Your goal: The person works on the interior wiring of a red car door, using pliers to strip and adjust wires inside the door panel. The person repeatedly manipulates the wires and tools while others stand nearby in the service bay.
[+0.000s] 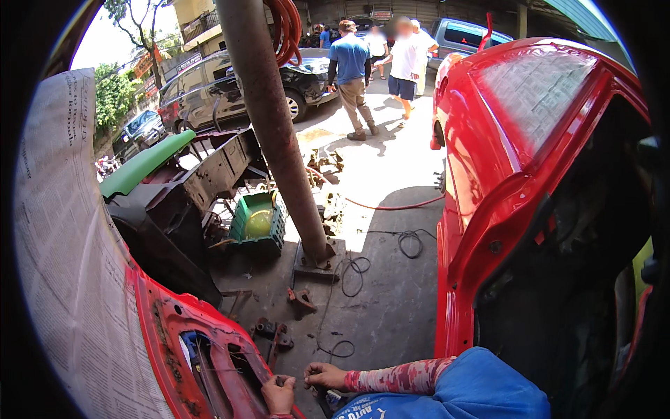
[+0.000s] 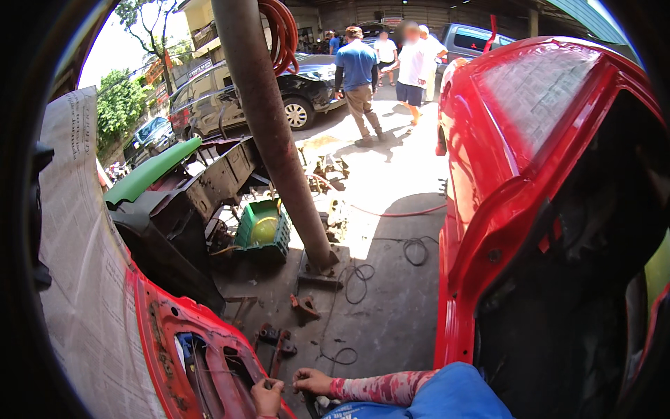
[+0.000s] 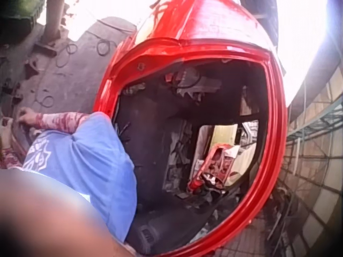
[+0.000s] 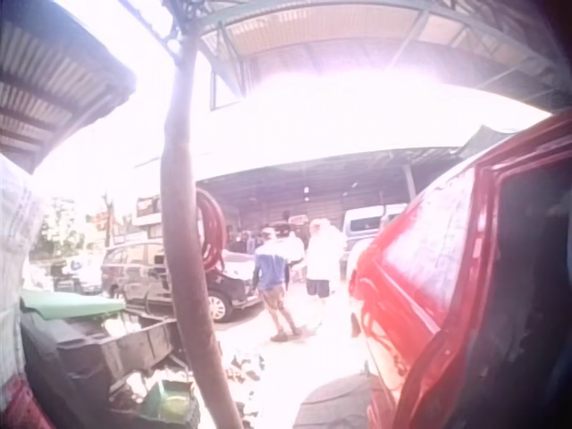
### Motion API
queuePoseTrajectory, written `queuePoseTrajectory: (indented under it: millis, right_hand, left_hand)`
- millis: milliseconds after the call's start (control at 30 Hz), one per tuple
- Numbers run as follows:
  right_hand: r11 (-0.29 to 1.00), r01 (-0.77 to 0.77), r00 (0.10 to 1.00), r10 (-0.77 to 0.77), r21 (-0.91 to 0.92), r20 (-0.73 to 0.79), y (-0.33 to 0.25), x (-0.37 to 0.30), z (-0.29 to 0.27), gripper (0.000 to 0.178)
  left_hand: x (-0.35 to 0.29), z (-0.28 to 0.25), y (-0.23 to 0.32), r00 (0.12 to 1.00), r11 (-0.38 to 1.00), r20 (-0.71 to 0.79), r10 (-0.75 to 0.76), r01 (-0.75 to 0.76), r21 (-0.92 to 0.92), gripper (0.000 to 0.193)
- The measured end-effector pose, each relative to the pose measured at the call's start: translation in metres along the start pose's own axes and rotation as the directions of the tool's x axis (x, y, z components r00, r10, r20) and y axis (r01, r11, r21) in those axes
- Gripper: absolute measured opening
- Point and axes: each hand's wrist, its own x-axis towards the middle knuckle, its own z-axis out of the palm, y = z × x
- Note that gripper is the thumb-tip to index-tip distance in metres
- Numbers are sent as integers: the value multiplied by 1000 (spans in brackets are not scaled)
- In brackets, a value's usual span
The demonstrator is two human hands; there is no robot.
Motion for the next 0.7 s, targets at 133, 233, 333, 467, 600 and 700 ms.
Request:
queuePoseTrajectory:
  millis: [133, 233, 333, 467, 600, 700]
  right_hand:
    - [965, -101, 983, 59, 244, 171, -5, -7, -9, 26]
    - [841, -334, 919, 191, 425, 345, -15, -13, -18, 48]
    - [762, -390, 906, 217, 517, 364, -26, -18, -14, 39]
    - [872, -421, 905, 385, 249, 182, -28, -18, -5, 31]
    - [885, -441, 870, 382, 147, 312, -10, -10, -6, 30]
    - [918, -396, 873, 388, -35, 294, 3, -3, -8, 30]
  left_hand:
    - [2, -11, -6, 992, 988, 118, -45, 62, -140, 12]
    - [0, -18, -6, 956, 940, 289, -54, 147, -309, 12]
    - [-1, -20, -3, 927, 907, 372, -39, 189, -376, 11]
    - [-4, -17, 3, 935, 891, 355, -24, 181, -417, 10]
    - [-8, -22, 7, 968, 974, 243, 62, -5, -227, 7]
    - [-9, -20, 9, 979, 980, 167, 121, -91, -180, 5]
